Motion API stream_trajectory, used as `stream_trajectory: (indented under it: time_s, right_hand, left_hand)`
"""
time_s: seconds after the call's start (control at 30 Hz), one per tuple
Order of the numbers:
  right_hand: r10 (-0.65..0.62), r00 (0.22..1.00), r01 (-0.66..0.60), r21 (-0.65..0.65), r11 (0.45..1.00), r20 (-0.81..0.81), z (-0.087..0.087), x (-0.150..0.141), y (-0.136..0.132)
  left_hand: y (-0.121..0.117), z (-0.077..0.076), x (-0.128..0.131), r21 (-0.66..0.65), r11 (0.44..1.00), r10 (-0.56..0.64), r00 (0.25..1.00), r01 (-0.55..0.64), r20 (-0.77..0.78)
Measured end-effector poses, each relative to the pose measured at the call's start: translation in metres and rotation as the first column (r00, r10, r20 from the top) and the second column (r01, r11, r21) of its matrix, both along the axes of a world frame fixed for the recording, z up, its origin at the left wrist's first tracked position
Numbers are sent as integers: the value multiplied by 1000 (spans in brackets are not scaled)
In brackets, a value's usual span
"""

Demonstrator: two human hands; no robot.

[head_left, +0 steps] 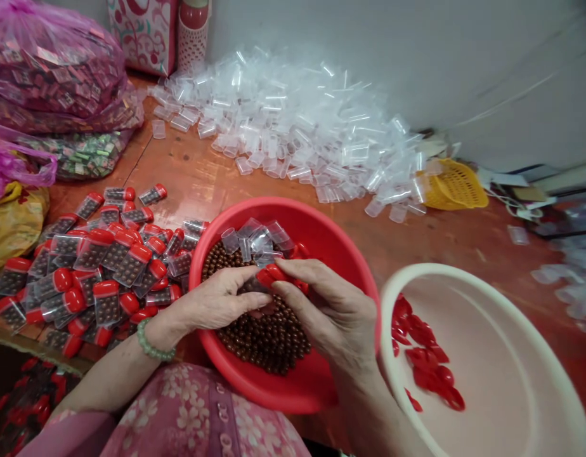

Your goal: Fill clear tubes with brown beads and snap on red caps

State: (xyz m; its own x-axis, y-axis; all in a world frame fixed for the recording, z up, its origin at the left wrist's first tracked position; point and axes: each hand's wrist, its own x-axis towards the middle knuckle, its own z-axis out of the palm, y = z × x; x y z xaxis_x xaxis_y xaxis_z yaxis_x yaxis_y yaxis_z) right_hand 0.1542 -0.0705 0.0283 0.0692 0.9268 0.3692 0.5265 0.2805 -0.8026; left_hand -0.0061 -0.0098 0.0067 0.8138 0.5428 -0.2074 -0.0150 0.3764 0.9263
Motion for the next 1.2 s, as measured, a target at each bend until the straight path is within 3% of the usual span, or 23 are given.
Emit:
stream_trajectory:
  time_s: [0.23, 0.47, 0.6, 0.77, 1.0, 1.2]
  right_hand:
    - [-130, 990, 125, 84, 989, 56, -12, -11, -1]
    - [-81, 985, 67, 99, 993, 149, -8, -7, 1]
    - [28, 961, -61, 114, 992, 274, -7, 0, 3]
    - [117, 871, -161, 54, 985, 477, -13, 2, 1]
    - [-8, 778, -124, 166, 978, 628, -23, -7, 0]
    - [-82, 717, -158, 275, 948, 692, -24, -11, 3]
  left_hand:
    - [-2, -1, 1, 86, 996, -13, 999, 16, -39]
    - [-3, -3, 0, 299, 954, 57, 995, -31, -80]
    - [-2, -6, 1, 156, 987, 33, 998, -25, -47]
    - [0, -9, 1, 40, 998, 51, 997, -49, -51]
    - [0, -7, 6, 33, 995, 95, 995, -95, 6]
    - [-1, -9, 4, -147, 988, 55, 995, -43, 80]
